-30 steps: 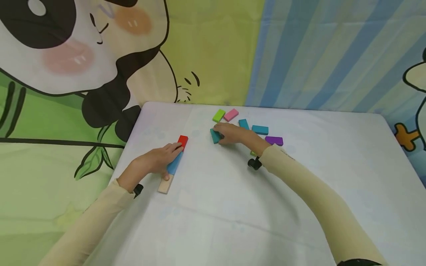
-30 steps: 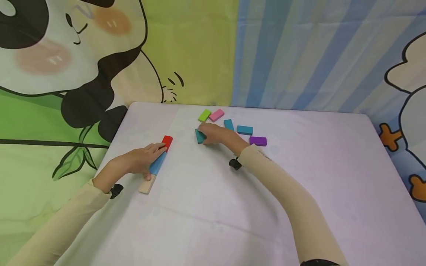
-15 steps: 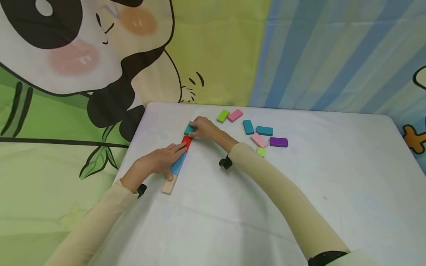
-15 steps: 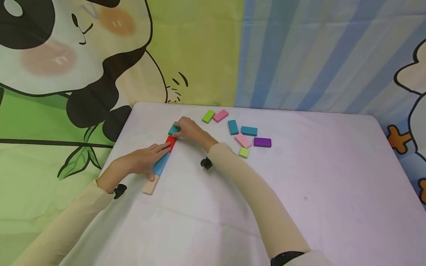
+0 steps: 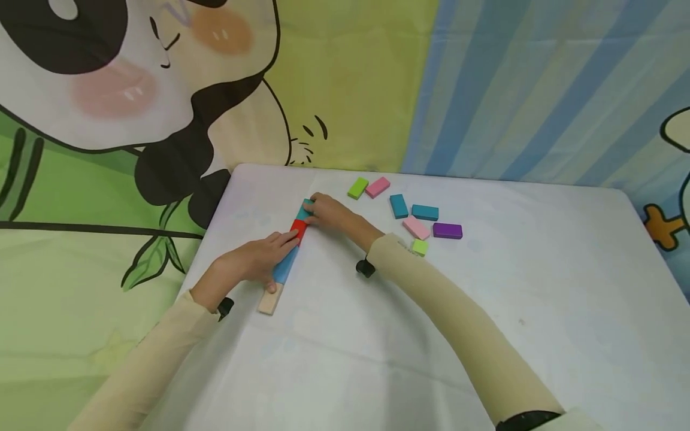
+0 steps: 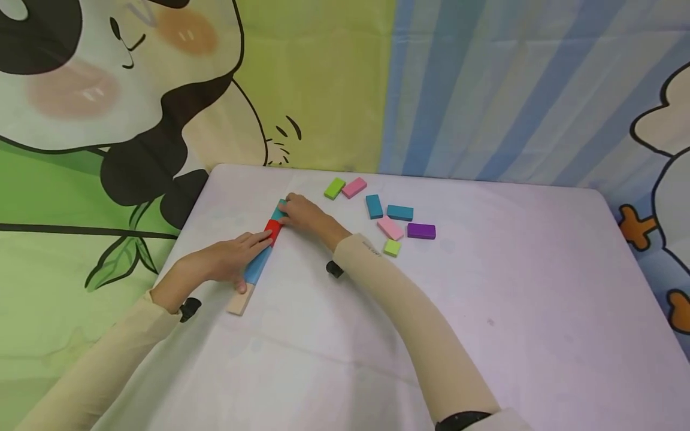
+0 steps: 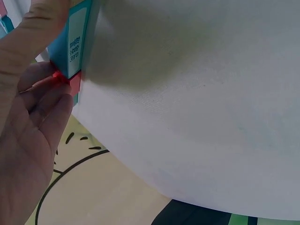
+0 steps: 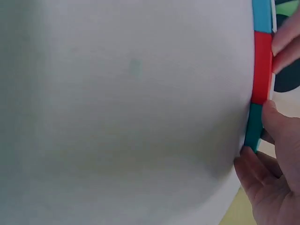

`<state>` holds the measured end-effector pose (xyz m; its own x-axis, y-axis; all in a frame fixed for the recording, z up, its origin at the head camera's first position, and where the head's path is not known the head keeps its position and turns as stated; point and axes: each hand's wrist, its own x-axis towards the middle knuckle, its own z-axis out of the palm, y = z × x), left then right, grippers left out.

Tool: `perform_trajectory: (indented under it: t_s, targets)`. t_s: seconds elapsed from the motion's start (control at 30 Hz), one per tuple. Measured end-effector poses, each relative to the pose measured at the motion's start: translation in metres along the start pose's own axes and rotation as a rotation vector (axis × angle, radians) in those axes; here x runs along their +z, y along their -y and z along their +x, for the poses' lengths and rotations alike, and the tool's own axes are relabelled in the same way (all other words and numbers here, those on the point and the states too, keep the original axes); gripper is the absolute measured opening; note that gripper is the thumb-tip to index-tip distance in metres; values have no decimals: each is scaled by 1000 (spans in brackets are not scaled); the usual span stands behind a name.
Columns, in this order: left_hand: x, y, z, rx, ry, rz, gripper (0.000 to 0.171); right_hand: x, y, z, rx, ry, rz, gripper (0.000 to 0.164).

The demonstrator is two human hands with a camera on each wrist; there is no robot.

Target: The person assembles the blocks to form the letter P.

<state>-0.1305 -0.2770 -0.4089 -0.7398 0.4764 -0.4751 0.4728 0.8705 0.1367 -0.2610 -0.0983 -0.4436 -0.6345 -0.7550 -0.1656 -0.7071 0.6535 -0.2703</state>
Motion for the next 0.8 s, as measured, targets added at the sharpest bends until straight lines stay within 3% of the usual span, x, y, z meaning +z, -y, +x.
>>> perform_trajectory:
  t_s: [0.27,0.4,0.5,0.6,0.7,0.8]
  targets:
    - [-6,-4,7,-3,2,66,106,15,8,-15,74,-63,-82,55]
    - [-7,-4,16,10,-22,144,113,8,3,-20,87,-67,-125,59]
    - [-7,-3,21,38,-51,188,120,-7,-14,-26,172,-91,-97,62]
    - [-8,0,22,47,-63,173,123,-21,-42,-36,326,-137,-55,61]
    - [-9,4,22,28,-47,102,126,-29,-68,-46,434,-141,-44,45]
    - [-10,10,23,10,-29,29,129,-30,-84,-55,440,-121,-11,31]
